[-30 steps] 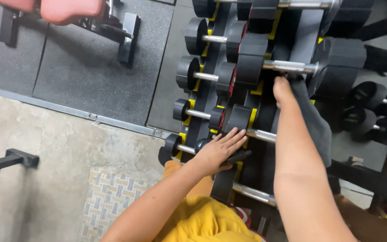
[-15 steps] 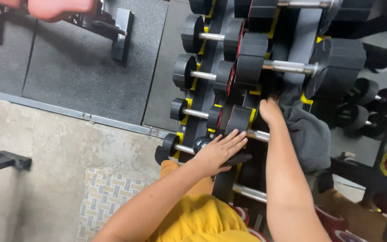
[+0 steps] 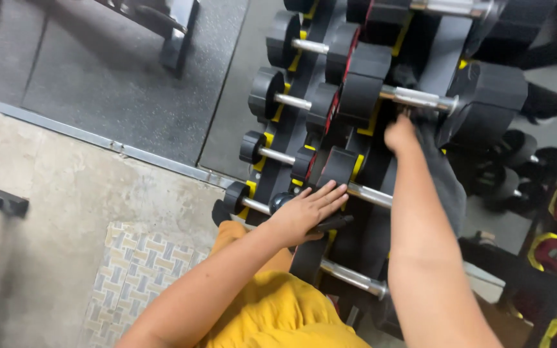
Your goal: Spraying and wiping dumbbells on a rack in a gym.
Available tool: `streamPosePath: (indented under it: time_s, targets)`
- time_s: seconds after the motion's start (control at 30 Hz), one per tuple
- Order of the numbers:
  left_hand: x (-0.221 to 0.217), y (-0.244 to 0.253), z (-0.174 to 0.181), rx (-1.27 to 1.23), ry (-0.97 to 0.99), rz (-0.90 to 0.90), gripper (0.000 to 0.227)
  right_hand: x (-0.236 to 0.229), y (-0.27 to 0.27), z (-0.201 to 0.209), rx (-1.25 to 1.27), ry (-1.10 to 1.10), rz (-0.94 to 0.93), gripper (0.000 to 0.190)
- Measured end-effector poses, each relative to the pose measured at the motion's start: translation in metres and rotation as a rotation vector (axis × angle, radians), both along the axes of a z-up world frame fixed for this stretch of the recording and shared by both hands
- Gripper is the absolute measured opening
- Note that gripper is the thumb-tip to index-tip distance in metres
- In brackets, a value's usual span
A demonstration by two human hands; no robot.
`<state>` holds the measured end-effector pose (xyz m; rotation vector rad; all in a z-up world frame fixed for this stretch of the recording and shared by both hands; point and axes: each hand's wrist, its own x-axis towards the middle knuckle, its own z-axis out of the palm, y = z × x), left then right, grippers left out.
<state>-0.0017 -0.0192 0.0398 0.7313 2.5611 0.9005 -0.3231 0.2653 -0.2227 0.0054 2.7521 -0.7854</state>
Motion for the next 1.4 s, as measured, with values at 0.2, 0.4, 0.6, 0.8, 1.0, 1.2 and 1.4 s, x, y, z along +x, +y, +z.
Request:
streamPosePath:
  time_s: [0.2, 0.4, 0.6, 0.8, 1.0, 1.2, 1.4]
  targets:
    - [0.002, 0.0, -0.011, 0.01, 0.068, -0.007, 0.108, 0.117, -0.046, 0.112, 0.278, 0.102, -0.037, 0.041]
    - [-0.005, -0.005, -0.026, 0.003, 0.124, -0.067, 0.103, 0.15, -0.005, 0.114, -0.051, -0.021, -0.1, 0.031]
    - [0.003, -0.031, -0.05, 0.409, 0.146, 0.068, 0.087, 0.216, -0.025, 0.187, -1.053, -0.125, -0.395, 0.019]
    - [0.025, -0.053, -0.03, 0.503, 0.088, 0.23, 0.071, 0.279, -0.117, 0.232, -0.33, 0.362, 0.213, 0.033]
    - [0.04, -0.069, -0.028, 0.461, 0.088, 0.236, 0.076, 0.238, -0.154, 0.231, 0.276, 0.096, 0.17, 0.05]
    - [0.056, -0.08, 0.001, 0.399, -0.05, 0.325, 0.074, 0.168, -0.161, 0.218, 0.391, -0.153, 0.208, 0.052]
    - [0.069, -0.088, 0.004, 0.385, 0.071, 0.377, 0.074, 0.045, -0.107, 0.043, 0.364, -0.243, 0.455, 0.061]
